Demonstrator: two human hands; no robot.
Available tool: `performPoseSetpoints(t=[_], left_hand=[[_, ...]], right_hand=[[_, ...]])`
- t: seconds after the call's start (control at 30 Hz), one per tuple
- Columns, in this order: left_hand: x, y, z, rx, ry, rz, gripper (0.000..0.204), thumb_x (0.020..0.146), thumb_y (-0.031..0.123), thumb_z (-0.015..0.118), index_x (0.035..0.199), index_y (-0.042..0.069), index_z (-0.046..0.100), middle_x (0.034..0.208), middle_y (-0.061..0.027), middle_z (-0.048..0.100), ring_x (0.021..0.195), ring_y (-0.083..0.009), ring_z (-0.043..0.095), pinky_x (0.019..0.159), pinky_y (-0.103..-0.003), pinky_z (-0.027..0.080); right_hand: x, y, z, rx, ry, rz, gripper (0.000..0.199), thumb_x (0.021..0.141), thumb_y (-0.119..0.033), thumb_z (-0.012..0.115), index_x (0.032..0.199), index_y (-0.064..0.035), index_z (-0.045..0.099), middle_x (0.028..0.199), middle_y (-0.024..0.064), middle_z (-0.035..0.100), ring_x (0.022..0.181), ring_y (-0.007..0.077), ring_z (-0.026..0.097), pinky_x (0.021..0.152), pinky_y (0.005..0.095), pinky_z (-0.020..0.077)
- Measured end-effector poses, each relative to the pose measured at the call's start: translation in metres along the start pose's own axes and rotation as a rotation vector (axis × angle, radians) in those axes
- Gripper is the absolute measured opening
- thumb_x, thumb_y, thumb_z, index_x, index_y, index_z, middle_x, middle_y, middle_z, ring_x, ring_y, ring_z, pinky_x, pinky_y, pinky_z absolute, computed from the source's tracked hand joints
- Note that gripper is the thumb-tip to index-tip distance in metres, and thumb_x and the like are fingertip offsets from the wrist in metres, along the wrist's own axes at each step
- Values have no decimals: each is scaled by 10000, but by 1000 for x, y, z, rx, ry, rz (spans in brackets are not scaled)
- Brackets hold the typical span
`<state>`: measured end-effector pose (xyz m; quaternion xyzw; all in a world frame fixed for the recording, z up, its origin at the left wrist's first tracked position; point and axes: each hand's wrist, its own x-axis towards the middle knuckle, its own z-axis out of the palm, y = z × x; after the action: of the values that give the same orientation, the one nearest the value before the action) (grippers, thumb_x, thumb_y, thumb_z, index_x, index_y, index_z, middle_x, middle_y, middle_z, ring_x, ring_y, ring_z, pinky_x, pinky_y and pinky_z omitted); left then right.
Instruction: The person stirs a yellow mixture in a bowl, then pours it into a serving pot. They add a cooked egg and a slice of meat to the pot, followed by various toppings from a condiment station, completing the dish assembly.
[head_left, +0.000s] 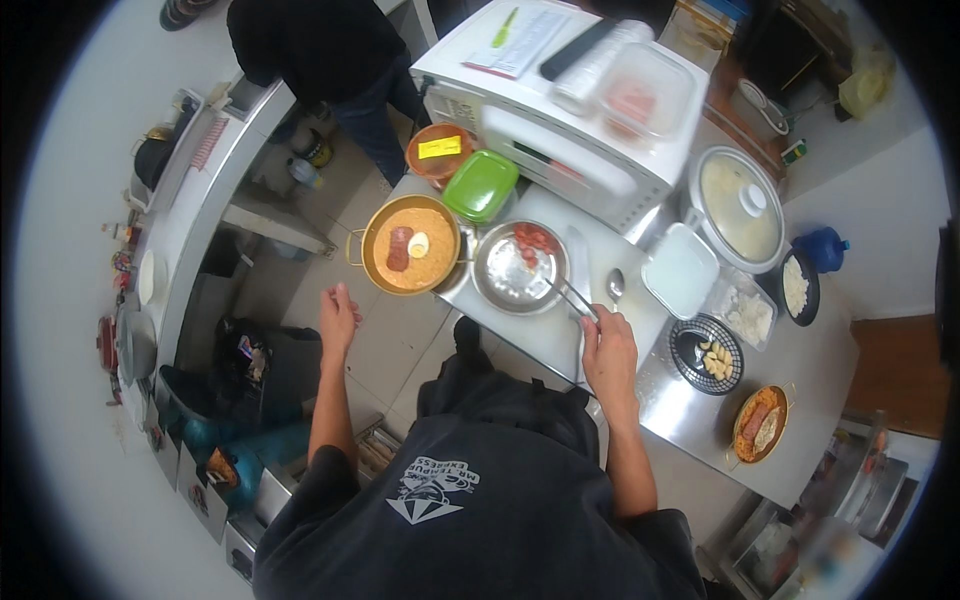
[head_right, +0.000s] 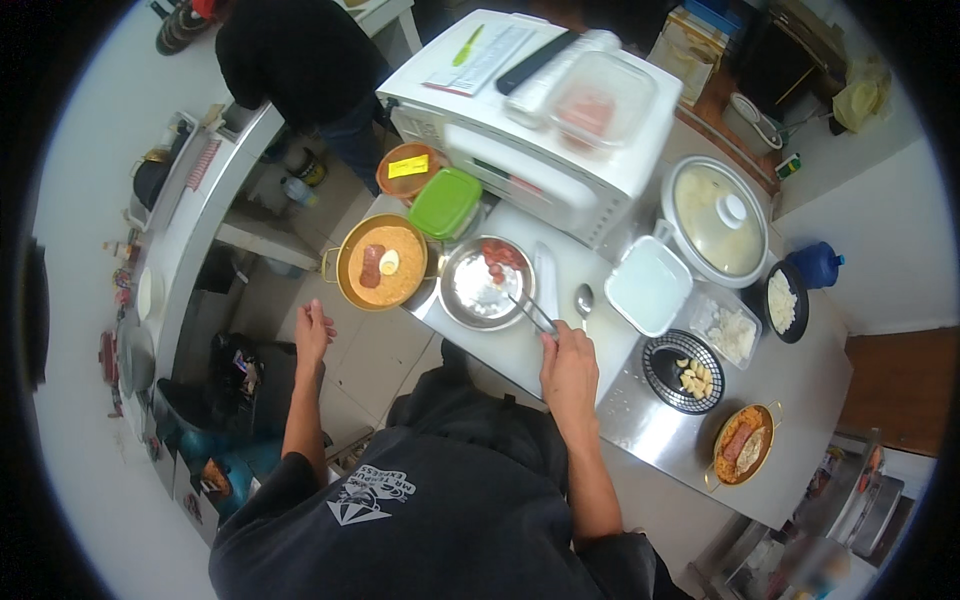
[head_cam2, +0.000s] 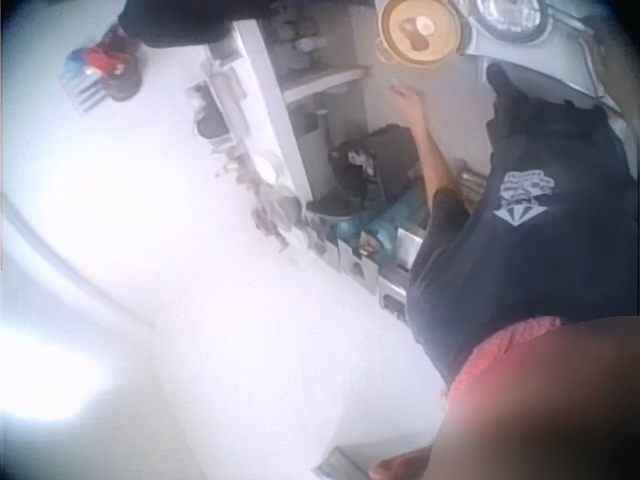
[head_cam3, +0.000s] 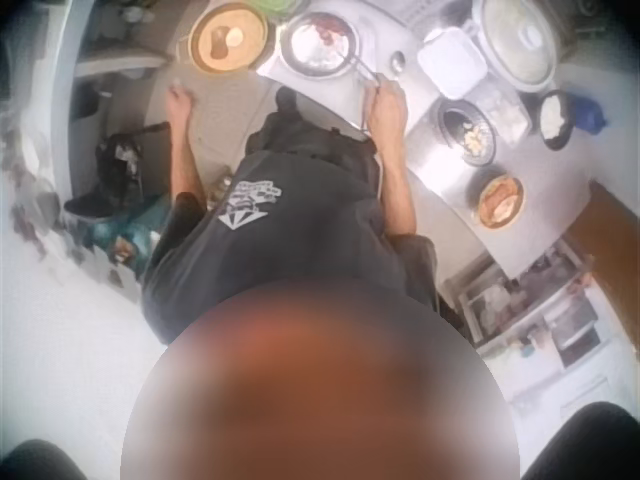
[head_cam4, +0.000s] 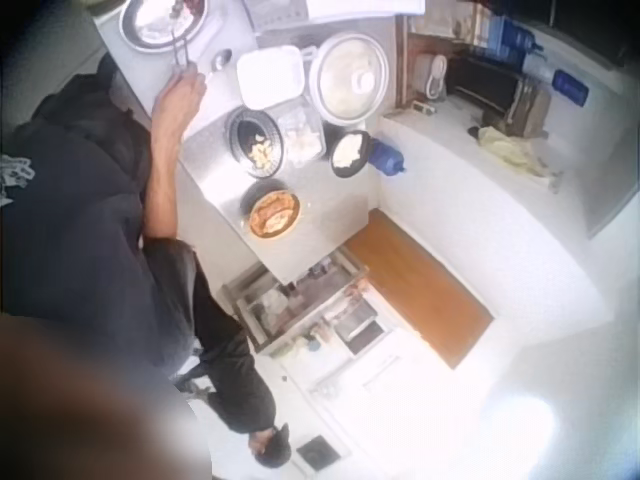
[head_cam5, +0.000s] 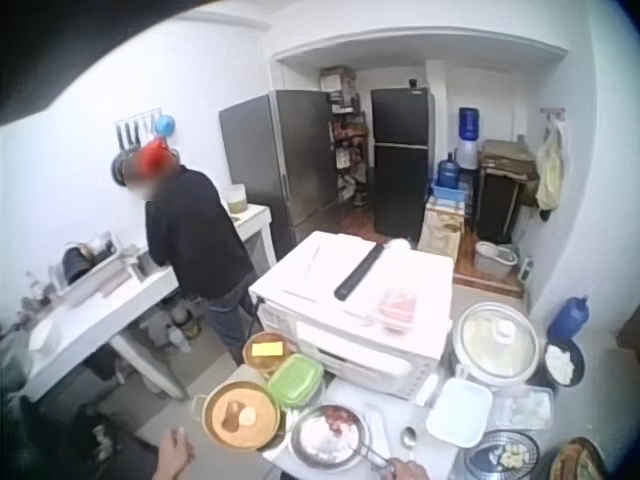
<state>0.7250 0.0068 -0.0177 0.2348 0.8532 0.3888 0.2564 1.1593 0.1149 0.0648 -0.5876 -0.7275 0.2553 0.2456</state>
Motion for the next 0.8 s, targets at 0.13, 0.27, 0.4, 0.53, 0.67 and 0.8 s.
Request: performPoseSetpoints(t=[0.13, 0.27, 0.4, 0.53, 0.67, 0.8], left_hand=[[67, 12, -13, 13, -110, 92, 545, 1057, 482, 458, 1241, -27, 518, 825, -100, 626, 602, -149, 596, 539, -286, 467], [105, 26, -10, 31, -349, 199, 414, 1063, 382, 498, 1142, -15, 589, 723, -64, 623, 579, -125, 581, 540, -285, 466], [119, 29, -4, 89, -460, 231, 337, 1049, 317, 541, 1095, -6, 621, 668, -49, 618, 554, -114, 580, 536, -282, 470], [125, 26, -6, 61, -495, 213, 312, 1045, 302, 558, 1094, -1, 618, 685, -38, 611, 551, -95, 558, 522, -262, 454], [121, 26, -8, 29, -485, 178, 323, 1038, 303, 558, 1104, -4, 634, 686, -65, 643, 547, -122, 595, 536, -295, 479], [113, 31, -7, 36, -414, 201, 304, 1039, 293, 559, 1086, 2, 633, 687, -55, 631, 546, -118, 583, 530, -286, 470]], right_hand=[[12, -24, 35, -122, 3, 145, 283, 989, -155, 602, 1177, 54, 638, 927, 209, 609, 878, 393, 598, 780, 484, 477], [16, -44, 59, -208, 16, 240, 277, 989, -152, 603, 1169, 56, 641, 940, 216, 615, 901, 401, 601, 789, 482, 481], [22, -52, 76, -248, 72, 207, 254, 983, -142, 607, 1132, 57, 655, 936, 226, 629, 900, 408, 609, 786, 486, 485], [26, -58, 76, -280, 92, 201, 220, 978, -131, 606, 1099, 39, 673, 896, 226, 635, 851, 413, 616, 758, 496, 480], [29, -74, 63, -259, 79, 227, 224, 983, -142, 604, 1096, 34, 685, 836, 214, 633, 779, 397, 628, 731, 471, 487], [32, -92, 61, -206, -1, 180, 236, 999, -149, 589, 1129, 27, 678, 847, 209, 623, 778, 387, 612, 727, 457, 478]])
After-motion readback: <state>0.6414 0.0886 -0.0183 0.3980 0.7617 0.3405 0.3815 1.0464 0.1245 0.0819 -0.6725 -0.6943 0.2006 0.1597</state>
